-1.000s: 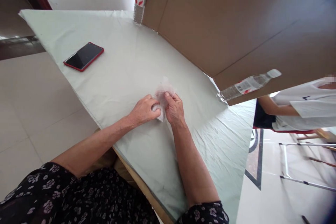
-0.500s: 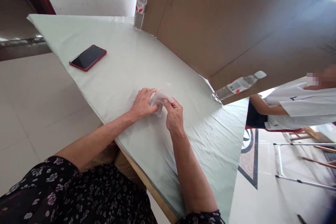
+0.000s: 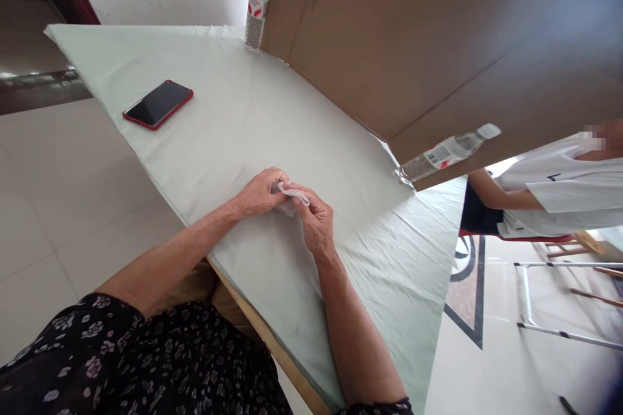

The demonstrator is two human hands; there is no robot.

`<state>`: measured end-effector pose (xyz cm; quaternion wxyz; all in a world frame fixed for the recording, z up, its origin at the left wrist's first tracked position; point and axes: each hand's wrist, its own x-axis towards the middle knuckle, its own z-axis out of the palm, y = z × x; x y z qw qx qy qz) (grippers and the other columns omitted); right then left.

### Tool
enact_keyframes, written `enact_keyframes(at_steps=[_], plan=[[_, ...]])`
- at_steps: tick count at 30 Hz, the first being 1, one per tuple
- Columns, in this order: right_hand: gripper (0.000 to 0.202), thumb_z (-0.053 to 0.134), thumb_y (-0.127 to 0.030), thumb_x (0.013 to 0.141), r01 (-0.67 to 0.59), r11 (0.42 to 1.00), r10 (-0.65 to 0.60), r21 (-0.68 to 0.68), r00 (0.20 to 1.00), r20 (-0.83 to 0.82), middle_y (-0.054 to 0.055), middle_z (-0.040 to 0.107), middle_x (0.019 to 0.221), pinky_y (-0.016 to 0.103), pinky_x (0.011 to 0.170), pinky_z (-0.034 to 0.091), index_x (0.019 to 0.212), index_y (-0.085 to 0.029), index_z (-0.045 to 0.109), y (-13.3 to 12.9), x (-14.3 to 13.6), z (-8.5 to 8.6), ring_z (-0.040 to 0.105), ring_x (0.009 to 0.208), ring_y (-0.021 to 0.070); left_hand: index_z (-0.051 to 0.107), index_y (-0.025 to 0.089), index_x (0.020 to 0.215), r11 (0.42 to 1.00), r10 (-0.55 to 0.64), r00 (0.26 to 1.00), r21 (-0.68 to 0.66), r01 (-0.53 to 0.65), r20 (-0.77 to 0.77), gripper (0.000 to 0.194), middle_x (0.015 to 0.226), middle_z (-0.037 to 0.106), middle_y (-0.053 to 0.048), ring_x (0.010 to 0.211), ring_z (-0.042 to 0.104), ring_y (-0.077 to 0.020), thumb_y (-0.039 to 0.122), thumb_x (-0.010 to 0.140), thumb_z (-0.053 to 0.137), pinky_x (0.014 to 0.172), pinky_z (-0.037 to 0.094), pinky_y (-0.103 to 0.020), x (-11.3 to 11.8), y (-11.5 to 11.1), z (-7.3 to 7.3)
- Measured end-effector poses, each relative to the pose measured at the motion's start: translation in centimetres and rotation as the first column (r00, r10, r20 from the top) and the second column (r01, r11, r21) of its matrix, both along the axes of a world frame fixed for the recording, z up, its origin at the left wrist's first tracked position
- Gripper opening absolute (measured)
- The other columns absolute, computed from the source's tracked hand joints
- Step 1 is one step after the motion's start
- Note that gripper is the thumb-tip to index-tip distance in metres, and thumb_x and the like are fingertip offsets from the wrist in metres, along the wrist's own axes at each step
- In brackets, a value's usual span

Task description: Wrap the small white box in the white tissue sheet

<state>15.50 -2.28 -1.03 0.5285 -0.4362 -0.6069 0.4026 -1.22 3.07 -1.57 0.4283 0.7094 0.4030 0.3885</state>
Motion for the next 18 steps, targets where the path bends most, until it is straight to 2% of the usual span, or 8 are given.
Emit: enact_keyframes(at_steps=[10,18], plan=[[0.018,0.064,-0.042,0.095,0.030,0.994,-0.038,0.102,0.996,0.077,0.002,0.072,0.125,0.048,0.115,0.044,0.105,-0.037,0.079,-0.7,-0.4,-1.1,0.062,0.129,0.0242,0.056,0.020,0.084,0.977,-0.147,0.988,-0.148,0.152,0.044,0.025,0.093,0.067,-0.003,0.078,0.059,-0.0158,0.035,0.071,0.072,0.068,0.046,-0.027,-1.1,0.4,0.4],[0.021,0.063,-0.038,0.097,0.059,0.992,-0.078,0.109,0.981,0.175,0.002,0.069,0.132,0.049,0.119,0.041,0.111,-0.037,0.078,-1.3,-0.1,-1.8,0.056,0.137,0.0232,0.061,0.020,0.090,0.974,-0.195,0.981,-0.127,0.190,-0.023,0.022,0.099,0.069,-0.004,0.084,0.061,-0.0176,0.034,0.074,0.067,0.072,0.048,-0.029,-1.9,0.7,0.6]])
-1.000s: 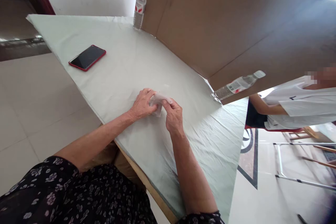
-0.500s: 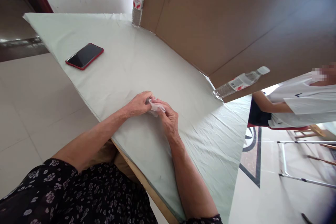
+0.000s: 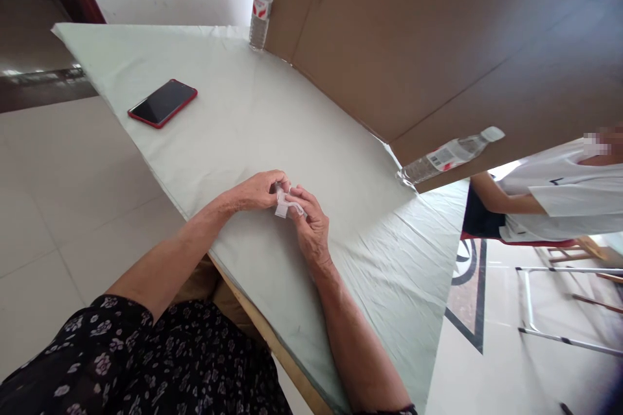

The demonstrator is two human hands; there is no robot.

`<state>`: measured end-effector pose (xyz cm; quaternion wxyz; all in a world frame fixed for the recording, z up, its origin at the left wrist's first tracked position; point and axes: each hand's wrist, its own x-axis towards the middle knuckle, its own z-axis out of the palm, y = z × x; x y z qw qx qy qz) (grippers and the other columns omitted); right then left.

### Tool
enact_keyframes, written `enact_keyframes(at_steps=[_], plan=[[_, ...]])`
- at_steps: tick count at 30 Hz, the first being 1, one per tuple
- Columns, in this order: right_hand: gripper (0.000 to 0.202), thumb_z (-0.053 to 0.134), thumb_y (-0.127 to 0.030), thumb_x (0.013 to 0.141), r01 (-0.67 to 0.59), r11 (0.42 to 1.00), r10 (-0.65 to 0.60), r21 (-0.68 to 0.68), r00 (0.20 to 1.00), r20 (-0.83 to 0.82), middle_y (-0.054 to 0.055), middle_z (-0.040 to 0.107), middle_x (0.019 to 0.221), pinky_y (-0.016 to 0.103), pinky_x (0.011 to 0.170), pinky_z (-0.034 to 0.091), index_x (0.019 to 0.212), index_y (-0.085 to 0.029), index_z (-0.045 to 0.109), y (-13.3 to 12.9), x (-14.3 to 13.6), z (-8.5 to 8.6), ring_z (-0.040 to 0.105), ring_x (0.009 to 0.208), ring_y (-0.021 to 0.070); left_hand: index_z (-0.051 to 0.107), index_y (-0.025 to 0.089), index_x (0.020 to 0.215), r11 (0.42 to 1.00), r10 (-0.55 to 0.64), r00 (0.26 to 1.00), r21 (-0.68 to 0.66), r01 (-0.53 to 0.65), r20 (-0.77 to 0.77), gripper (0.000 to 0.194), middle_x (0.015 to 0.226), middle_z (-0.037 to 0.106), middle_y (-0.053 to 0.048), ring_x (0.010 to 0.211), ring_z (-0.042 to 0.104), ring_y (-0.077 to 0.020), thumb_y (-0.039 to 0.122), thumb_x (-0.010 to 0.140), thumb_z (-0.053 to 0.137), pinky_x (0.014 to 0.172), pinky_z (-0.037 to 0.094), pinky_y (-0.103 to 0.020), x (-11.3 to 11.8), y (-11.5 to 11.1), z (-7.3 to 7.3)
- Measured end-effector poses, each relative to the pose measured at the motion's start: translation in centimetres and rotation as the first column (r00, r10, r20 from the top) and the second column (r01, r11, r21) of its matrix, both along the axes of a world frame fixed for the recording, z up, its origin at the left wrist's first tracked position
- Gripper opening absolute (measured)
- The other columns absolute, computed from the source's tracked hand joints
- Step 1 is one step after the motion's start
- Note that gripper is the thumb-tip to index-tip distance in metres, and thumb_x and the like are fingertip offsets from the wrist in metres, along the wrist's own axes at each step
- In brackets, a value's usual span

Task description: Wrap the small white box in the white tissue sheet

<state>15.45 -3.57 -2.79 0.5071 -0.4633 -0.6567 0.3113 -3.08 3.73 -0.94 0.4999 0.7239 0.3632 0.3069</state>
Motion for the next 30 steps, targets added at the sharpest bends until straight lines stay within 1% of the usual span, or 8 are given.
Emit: enact_keyframes(at_steps=[4,8,13,18,20,23,25,30], plan=[[0.021,0.061,-0.036,0.097,-0.033,0.999,0.033,0.010,0.999,0.010,0.003,0.070,0.131,0.049,0.120,0.040,0.110,-0.036,0.078,0.0,0.3,0.0,0.055,0.138,0.0230,0.062,0.021,0.096,0.998,-0.054,0.998,0.023,0.055,-0.032,0.025,0.103,0.069,-0.005,0.088,0.062,-0.0192,0.031,0.073,0.064,0.077,0.050,-0.031,-0.7,0.2,0.4],[0.021,0.060,-0.036,0.098,-0.044,0.999,0.044,0.018,0.999,0.020,0.003,0.070,0.132,0.049,0.120,0.040,0.110,-0.034,0.078,0.1,0.3,0.0,0.054,0.139,0.0230,0.059,0.021,0.110,0.987,-0.152,0.985,0.044,0.156,-0.083,0.042,0.117,0.066,-0.006,0.095,0.062,-0.0203,0.027,0.069,0.067,0.081,0.051,-0.032,-1.3,0.1,0.4],[0.022,0.060,-0.035,0.098,-0.041,0.998,0.039,0.043,0.998,0.054,0.004,0.068,0.134,0.048,0.120,0.039,0.111,-0.032,0.076,0.1,0.3,0.1,0.054,0.140,0.0226,0.056,0.021,0.109,0.993,-0.083,0.996,0.078,0.086,-0.040,0.045,0.129,0.061,-0.010,0.101,0.062,-0.0212,0.033,0.069,0.072,0.082,0.050,-0.032,-0.6,-0.1,-0.6],[0.030,0.068,-0.042,0.091,-0.078,0.997,0.078,-0.006,0.995,0.058,0.006,0.064,0.140,0.050,0.120,0.038,0.119,-0.031,0.072,0.3,1.1,0.2,0.051,0.142,0.0262,0.061,0.020,0.100,0.999,0.009,1.000,0.051,-0.008,-0.024,0.034,0.092,0.065,0.000,0.076,0.056,-0.0143,0.033,0.070,0.070,0.067,0.044,-0.026,0.4,-0.5,-0.3],[0.048,0.075,-0.046,0.084,-0.082,0.995,0.084,-0.054,0.996,0.035,0.008,0.062,0.142,0.050,0.119,0.040,0.129,-0.030,0.066,0.5,1.4,0.1,0.052,0.139,0.0282,0.061,0.020,0.093,0.997,0.070,0.997,0.021,-0.070,-0.015,0.026,0.077,0.059,0.003,0.068,0.050,-0.0126,0.029,0.070,0.064,0.063,0.041,-0.025,0.7,-0.6,0.1],[0.072,0.081,-0.049,0.076,-0.068,0.989,0.063,-0.131,0.997,-0.042,0.010,0.061,0.141,0.047,0.113,0.046,0.139,-0.027,0.054,0.8,1.3,-0.2,0.058,0.131,0.0281,0.058,0.019,0.084,0.987,0.142,0.990,-0.068,-0.143,-0.013,0.019,0.071,0.054,0.004,0.063,0.048,-0.0124,0.034,0.073,0.061,0.058,0.038,-0.025,1.1,-0.7,0.5],[0.070,0.081,-0.050,0.076,-0.066,0.984,0.049,-0.165,0.994,-0.101,0.009,0.065,0.134,0.043,0.106,0.051,0.136,-0.026,0.054,1.0,1.0,-0.3,0.063,0.121,0.0258,0.056,0.019,0.081,0.984,0.158,0.986,-0.079,-0.162,-0.047,0.022,0.071,0.054,0.003,0.062,0.048,-0.0131,0.041,0.078,0.058,0.056,0.037,-0.026,1.2,-0.8,0.7],[0.058,0.079,-0.053,0.075,-0.089,0.947,0.005,-0.309,0.965,-0.262,0.006,0.075,0.111,0.037,0.087,0.058,0.122,-0.024,0.061,1.4,0.9,0.1,0.071,0.095,0.0227,0.051,0.019,0.069,0.982,0.180,0.977,0.074,-0.172,-0.116,0.038,0.069,0.052,0.000,0.069,0.047,-0.0160,0.054,0.084,0.054,0.062,0.037,-0.029,1.1,-1.0,1.3]])
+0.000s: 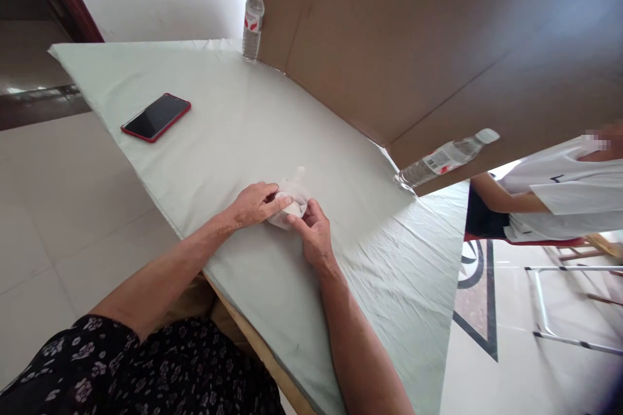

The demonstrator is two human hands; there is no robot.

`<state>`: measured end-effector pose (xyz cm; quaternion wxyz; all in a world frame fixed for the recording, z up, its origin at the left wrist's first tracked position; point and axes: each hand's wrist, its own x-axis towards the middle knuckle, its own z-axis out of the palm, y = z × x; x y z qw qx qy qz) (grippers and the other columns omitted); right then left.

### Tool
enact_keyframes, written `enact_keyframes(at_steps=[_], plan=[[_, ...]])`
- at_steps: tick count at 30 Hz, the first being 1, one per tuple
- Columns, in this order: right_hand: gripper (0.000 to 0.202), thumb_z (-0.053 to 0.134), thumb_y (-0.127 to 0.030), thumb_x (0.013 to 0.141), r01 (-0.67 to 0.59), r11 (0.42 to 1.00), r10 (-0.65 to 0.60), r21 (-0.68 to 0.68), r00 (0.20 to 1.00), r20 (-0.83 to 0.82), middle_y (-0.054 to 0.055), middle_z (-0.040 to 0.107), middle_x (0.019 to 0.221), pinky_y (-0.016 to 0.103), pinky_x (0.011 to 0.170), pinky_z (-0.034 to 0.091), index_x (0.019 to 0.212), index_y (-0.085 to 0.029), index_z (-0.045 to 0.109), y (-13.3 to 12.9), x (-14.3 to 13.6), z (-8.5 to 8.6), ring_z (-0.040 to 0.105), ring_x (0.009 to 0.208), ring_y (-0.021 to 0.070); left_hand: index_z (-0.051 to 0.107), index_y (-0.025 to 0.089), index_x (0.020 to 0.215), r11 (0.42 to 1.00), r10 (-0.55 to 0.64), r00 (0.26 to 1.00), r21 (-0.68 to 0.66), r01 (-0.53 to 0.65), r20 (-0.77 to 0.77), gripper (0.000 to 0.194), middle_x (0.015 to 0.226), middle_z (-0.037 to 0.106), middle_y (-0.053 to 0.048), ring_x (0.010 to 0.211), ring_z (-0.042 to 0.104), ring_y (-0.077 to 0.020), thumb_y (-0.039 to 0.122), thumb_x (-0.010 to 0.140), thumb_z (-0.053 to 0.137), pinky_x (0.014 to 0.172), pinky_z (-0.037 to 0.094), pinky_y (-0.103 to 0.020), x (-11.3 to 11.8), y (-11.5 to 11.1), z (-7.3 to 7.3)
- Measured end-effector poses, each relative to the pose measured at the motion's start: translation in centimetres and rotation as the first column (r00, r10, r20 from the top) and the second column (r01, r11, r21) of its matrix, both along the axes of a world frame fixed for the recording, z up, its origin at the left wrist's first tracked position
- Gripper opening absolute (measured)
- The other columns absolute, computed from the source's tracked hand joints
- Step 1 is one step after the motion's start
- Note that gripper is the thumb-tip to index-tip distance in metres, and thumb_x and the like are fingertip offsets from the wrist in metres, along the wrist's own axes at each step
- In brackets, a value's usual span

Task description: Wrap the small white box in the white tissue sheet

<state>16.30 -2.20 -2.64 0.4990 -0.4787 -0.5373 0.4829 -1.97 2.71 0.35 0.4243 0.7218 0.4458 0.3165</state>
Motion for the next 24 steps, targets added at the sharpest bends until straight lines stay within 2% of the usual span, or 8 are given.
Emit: enact_keyframes(at_steps=[2,5,8,12,15,20,24], plan=[[0.059,0.079,-0.054,0.076,0.002,0.999,-0.004,-0.041,0.999,-0.047,0.006,0.076,0.109,0.037,0.083,0.059,0.123,-0.023,0.062,0.1,0.1,0.2,0.072,0.091,0.0229,0.058,0.018,0.078,0.990,-0.096,0.991,-0.092,0.105,0.097,0.035,0.079,0.059,-0.002,0.078,0.054,-0.0183,0.053,0.082,0.059,0.068,0.042,-0.029,-0.2,0.0,0.2],[0.060,0.080,-0.052,0.075,-0.012,0.999,0.010,-0.041,0.999,-0.050,0.007,0.076,0.115,0.039,0.089,0.057,0.125,-0.023,0.062,0.3,0.1,0.1,0.071,0.101,0.0249,0.063,0.017,0.107,0.916,-0.223,0.942,-0.276,0.290,0.251,0.039,0.099,0.067,-0.004,0.090,0.062,-0.0206,0.041,0.077,0.068,0.074,0.048,-0.029,-0.5,0.1,0.3],[0.066,0.079,-0.054,0.076,0.010,1.000,-0.010,-0.015,1.000,0.021,0.010,0.072,0.124,0.040,0.095,0.055,0.130,-0.023,0.058,0.4,0.0,-0.4,0.069,0.110,0.0263,0.062,0.018,0.117,0.900,-0.190,0.939,-0.331,0.284,0.287,0.046,0.105,0.069,-0.005,0.097,0.065,-0.0225,0.035,0.076,0.070,0.079,0.051,-0.030,-0.5,0.1,0.1],[0.084,0.081,-0.058,0.072,0.197,0.975,-0.215,0.105,0.956,0.198,0.016,0.058,0.145,0.048,0.101,0.051,0.141,-0.024,0.049,0.0,0.4,-0.9,0.063,0.121,0.0298,0.058,0.018,0.127,0.885,-0.162,0.899,-0.343,0.315,0.407,0.055,0.115,0.069,-0.008,0.108,0.066,-0.0237,0.030,0.075,0.073,0.087,0.052,-0.031,-0.2,0.3,-0.5],[0.072,0.080,-0.056,0.074,0.241,0.948,-0.295,0.206,0.907,0.299,0.016,0.051,0.152,0.051,0.103,0.049,0.134,-0.026,0.054,-0.4,0.9,-0.9,0.054,0.134,0.0324,0.054,0.019,0.136,0.866,-0.164,0.876,-0.359,0.348,0.453,0.066,0.119,0.069,-0.009,0.110,0.066,-0.0239,0.030,0.075,0.076,0.088,0.053,-0.031,-0.2,0.5,-1.1],[0.057,0.079,-0.055,0.076,0.115,0.973,-0.178,0.198,0.924,0.339,0.014,0.050,0.153,0.052,0.108,0.045,0.122,-0.027,0.063,0.0,1.2,-1.0,0.047,0.142,0.0329,0.034,0.020,0.155,0.860,-0.131,0.895,-0.400,0.316,0.426,0.094,0.136,0.062,-0.013,0.122,0.062,-0.0263,0.030,0.073,0.078,0.097,0.051,-0.034,-0.3,0.7,-2.2],[0.052,0.080,-0.056,0.074,0.041,0.985,-0.096,0.167,0.938,0.333,0.012,0.053,0.150,0.053,0.117,0.035,0.116,-0.027,0.068,0.6,1.3,-0.8,0.043,0.146,0.0330,0.030,0.020,0.158,0.858,-0.153,0.890,-0.389,0.335,0.429,0.097,0.142,0.059,-0.014,0.124,0.061,-0.0262,0.027,0.074,0.076,0.099,0.050,-0.034,-0.4,0.8,-2.3]])
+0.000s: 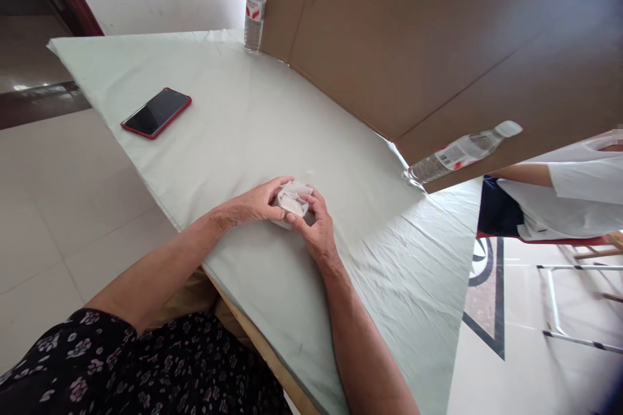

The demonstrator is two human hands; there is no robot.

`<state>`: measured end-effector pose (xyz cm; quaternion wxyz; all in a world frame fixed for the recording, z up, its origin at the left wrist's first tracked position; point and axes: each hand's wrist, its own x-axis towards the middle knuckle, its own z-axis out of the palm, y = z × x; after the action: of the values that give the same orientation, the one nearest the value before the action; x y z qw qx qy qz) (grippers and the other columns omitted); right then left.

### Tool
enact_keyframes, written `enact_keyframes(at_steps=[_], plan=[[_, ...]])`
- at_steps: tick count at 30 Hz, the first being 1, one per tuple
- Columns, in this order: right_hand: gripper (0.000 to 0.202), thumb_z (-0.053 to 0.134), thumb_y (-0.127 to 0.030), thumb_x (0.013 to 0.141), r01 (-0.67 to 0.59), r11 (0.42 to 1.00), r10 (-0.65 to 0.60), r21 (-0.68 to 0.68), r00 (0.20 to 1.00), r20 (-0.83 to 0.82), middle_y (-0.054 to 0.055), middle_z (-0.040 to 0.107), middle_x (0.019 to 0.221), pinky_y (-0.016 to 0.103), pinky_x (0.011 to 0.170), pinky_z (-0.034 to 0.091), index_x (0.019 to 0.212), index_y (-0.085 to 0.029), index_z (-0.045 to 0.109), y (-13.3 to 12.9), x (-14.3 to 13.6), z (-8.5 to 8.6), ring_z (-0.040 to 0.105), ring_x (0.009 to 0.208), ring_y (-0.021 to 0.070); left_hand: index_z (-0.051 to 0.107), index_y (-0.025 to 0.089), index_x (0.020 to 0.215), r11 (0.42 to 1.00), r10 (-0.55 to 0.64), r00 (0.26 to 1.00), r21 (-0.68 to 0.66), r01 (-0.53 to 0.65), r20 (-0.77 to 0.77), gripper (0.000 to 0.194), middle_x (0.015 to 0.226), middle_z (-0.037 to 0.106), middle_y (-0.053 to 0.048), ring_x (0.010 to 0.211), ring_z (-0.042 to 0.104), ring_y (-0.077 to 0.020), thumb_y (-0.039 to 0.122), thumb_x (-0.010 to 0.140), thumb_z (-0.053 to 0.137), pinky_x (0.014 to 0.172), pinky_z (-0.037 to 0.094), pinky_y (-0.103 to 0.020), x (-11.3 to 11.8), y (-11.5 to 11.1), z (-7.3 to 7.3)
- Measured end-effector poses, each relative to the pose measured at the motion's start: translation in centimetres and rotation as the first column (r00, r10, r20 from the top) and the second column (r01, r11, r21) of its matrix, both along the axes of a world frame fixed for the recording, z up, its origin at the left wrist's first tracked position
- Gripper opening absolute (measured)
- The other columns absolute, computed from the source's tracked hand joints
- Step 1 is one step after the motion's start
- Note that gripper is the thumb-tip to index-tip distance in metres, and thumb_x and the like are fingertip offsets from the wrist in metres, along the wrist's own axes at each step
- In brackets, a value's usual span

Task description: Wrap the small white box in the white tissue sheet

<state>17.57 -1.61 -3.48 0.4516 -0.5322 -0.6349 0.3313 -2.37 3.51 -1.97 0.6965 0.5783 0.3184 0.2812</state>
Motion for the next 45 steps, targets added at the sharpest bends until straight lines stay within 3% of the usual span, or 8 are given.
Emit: enact_keyframes(at_steps=[6,12,15,20,24,31,37,45], plan=[[0.044,0.081,-0.055,0.073,-0.088,0.994,0.084,-0.065,0.995,-0.058,0.008,0.062,0.137,0.049,0.115,0.038,0.105,-0.026,0.070,0.2,0.2,0.8,0.055,0.132,0.0299,0.031,0.020,0.158,0.999,-0.036,0.999,0.015,0.036,-0.014,0.096,0.142,0.059,-0.012,0.124,0.061,-0.0260,0.027,0.073,0.076,0.096,0.050,-0.033,0.1,-0.2,0.7],[0.041,0.080,-0.056,0.074,-0.076,0.996,0.072,-0.057,0.996,-0.060,0.006,0.067,0.125,0.046,0.111,0.042,0.100,-0.025,0.071,0.1,-0.1,0.7,0.058,0.123,0.0287,0.034,0.019,0.155,1.000,-0.001,1.000,-0.028,0.001,-0.007,0.099,0.140,0.060,-0.013,0.124,0.062,-0.0282,0.029,0.067,0.079,0.097,0.051,-0.036,0.2,-0.4,1.1],[0.048,0.080,-0.055,0.076,-0.028,0.999,0.025,-0.023,0.995,-0.100,0.008,0.066,0.130,0.046,0.110,0.044,0.112,-0.027,0.068,-0.2,-0.3,0.4,0.061,0.122,0.0279,0.038,0.020,0.152,0.999,0.018,1.000,-0.041,-0.018,0.010,0.094,0.133,0.064,-0.011,0.120,0.064,-0.0268,0.027,0.067,0.077,0.095,0.051,-0.035,0.2,-0.4,1.3],[0.085,0.081,-0.059,0.073,-0.017,0.999,0.004,-0.045,0.965,-0.261,0.015,0.059,0.141,0.048,0.104,0.051,0.143,-0.027,0.046,-0.3,-0.3,-0.3,0.065,0.118,0.0283,0.040,0.014,0.149,0.996,0.031,0.999,-0.079,-0.029,0.026,0.090,0.096,0.071,-0.004,0.089,0.068,-0.0203,0.021,0.064,0.070,0.084,0.051,-0.032,0.3,-0.7,2.4],[0.086,0.081,-0.060,0.073,-0.019,0.996,-0.006,-0.083,0.956,-0.292,0.013,0.067,0.125,0.046,0.100,0.053,0.143,-0.024,0.047,-0.2,-0.3,-0.5,0.068,0.111,0.0273,0.051,0.014,0.139,0.996,0.028,0.998,-0.084,-0.024,0.051,0.078,0.079,0.067,0.001,0.076,0.064,-0.0175,0.020,0.062,0.067,0.077,0.049,-0.030,0.5,-1.0,3.2],[0.079,0.082,-0.059,0.072,0.085,0.987,-0.124,-0.135,0.942,-0.313,0.012,0.069,0.120,0.042,0.094,0.056,0.136,-0.021,0.055,-0.5,-0.8,-0.5,0.069,0.103,0.0241,0.060,0.016,0.126,0.998,0.029,0.998,-0.064,-0.025,0.053,0.062,0.082,0.067,0.002,0.076,0.061,-0.0148,0.018,0.064,0.065,0.075,0.046,-0.027,0.5,-0.8,3.1],[0.074,0.084,-0.054,0.070,0.081,0.982,-0.142,-0.171,0.915,-0.377,0.008,0.070,0.107,0.039,0.087,0.055,0.131,-0.022,0.058,-0.7,-1.1,-0.1,0.068,0.096,0.0225,0.061,0.016,0.127,0.998,0.012,0.999,-0.069,-0.009,0.046,0.060,0.086,0.067,0.001,0.079,0.061,-0.0152,0.019,0.067,0.068,0.077,0.046,-0.027,0.4,-0.8,2.9],[0.071,0.085,-0.050,0.068,0.091,0.981,-0.150,-0.169,0.911,-0.383,0.004,0.069,0.097,0.038,0.084,0.054,0.127,-0.022,0.060,-0.9,-1.3,0.3,0.067,0.089,0.0202,0.067,0.013,0.110,0.994,0.005,1.000,-0.107,-0.006,-0.009,0.047,0.079,0.067,0.002,0.074,0.059,-0.0132,0.021,0.064,0.069,0.072,0.044,-0.025,0.3,-0.9,3.6]])
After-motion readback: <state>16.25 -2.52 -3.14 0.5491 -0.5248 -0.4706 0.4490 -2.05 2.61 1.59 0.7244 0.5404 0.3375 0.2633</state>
